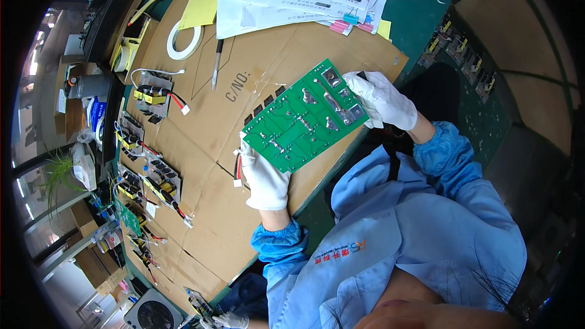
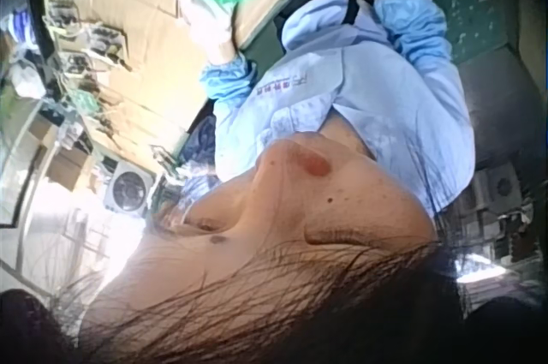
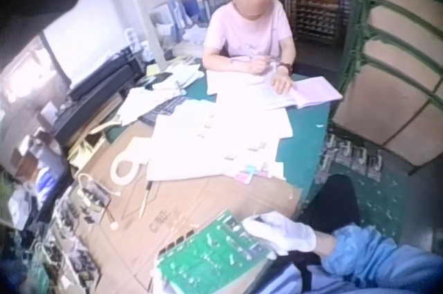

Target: The person assembles electronic circuit boards by hand, connecting wires to them and inspecting the components.

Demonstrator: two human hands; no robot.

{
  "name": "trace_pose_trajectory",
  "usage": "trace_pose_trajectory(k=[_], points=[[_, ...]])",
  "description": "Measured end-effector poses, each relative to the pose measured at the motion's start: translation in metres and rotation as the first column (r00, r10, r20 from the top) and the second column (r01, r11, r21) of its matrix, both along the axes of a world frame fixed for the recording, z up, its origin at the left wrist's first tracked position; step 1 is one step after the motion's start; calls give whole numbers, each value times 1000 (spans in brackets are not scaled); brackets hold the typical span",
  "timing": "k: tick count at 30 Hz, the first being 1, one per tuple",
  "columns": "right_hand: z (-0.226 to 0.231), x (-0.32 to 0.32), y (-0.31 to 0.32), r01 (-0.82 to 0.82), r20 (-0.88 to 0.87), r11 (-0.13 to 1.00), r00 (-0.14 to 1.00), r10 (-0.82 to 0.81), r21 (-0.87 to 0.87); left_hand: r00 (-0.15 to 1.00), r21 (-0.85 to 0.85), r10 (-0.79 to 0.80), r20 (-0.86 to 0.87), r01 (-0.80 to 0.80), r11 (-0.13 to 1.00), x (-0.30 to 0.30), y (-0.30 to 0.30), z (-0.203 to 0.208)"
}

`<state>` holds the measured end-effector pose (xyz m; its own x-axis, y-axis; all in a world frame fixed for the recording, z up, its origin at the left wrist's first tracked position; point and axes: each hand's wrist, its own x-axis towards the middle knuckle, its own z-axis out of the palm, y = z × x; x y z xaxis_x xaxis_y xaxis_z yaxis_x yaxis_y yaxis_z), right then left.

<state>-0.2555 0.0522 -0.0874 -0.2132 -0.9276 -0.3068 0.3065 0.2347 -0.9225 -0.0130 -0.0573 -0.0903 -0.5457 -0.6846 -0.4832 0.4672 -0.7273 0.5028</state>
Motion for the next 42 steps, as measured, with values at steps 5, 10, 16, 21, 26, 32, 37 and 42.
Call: trace_pose_trajectory(k=[5, 10, 16, 21, 26, 32, 37, 42], points=[[3, -1, 0, 16, 0, 1000, 1000, -16, -11, 999, -13, -25, -21, 25, 1000, -2, 0, 4], [11, 0, -1, 26, 20, 1000, 999, -26, -17, 1000, -6, -25, -17, 25, 1000, -2, 1, 4], [12, -1, 1, 20, 14, 1000, 1000, -20, -4, 1000, -18, -25, -17, 24, 1000, -2, 1, 2], [6, -3, 1, -7, -29, 1000, 1000, 6, -21, 1000, -20, -6, 19, 7, 1000, -1, 1, 0], [13, -4, 0, -41, -97, 999, 994, 42, 9, 996, -101, 6, 87, 3, 995, -5, 6, 12], [1, 5, 16, -70, -491, 973, 870, -49, -221, 987, -177, 11, 160, 18, 984, -4, 7, -4], [43, -9, 31, -168, -149, 957, 967, 207, 238, 947, -197, 94, 306, -33, 980, -5, 11, -5], [30, -21, 25, -5, -806, 957, 540, -241, -290, 924, -223, 38, 379, 51, 974, -13, 20, 9]])
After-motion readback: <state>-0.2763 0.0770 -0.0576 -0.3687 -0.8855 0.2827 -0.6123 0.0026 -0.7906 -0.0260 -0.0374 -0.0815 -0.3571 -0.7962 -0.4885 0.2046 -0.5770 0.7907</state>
